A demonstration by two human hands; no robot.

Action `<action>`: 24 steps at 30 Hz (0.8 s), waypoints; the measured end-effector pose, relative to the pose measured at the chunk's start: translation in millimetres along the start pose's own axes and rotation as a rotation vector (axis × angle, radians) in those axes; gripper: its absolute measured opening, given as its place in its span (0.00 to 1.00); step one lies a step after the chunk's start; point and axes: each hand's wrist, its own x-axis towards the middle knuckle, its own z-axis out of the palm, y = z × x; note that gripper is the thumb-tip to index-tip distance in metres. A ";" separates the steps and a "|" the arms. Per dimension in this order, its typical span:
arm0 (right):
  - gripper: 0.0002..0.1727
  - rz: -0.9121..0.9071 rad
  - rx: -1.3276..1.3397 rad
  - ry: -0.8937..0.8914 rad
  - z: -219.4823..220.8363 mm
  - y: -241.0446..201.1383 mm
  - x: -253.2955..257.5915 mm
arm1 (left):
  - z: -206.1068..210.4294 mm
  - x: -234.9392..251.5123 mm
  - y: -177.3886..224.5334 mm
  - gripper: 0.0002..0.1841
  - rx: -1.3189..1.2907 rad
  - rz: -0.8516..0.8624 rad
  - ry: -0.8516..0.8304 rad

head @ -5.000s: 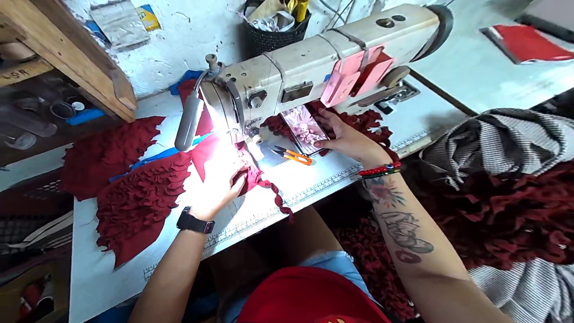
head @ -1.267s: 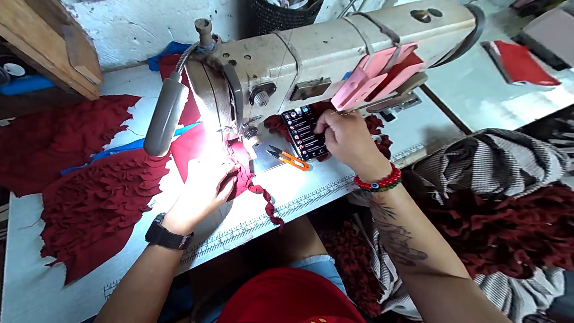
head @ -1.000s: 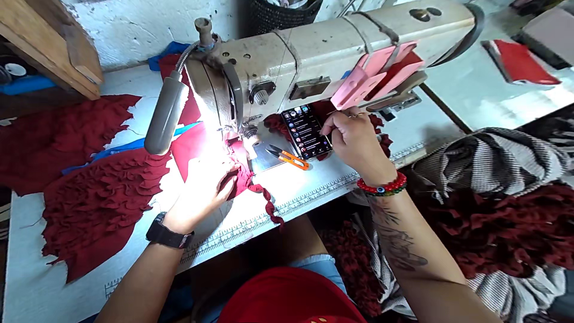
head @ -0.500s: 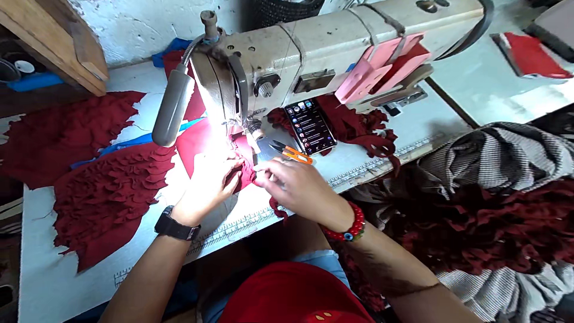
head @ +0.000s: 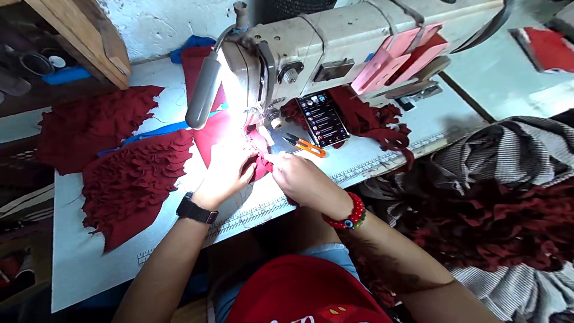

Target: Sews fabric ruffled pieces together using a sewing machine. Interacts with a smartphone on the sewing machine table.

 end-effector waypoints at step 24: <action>0.16 -0.028 0.007 0.060 4.5 7.8 27.8 | 9.3 4.8 1.8 0.12 -0.050 -0.059 0.153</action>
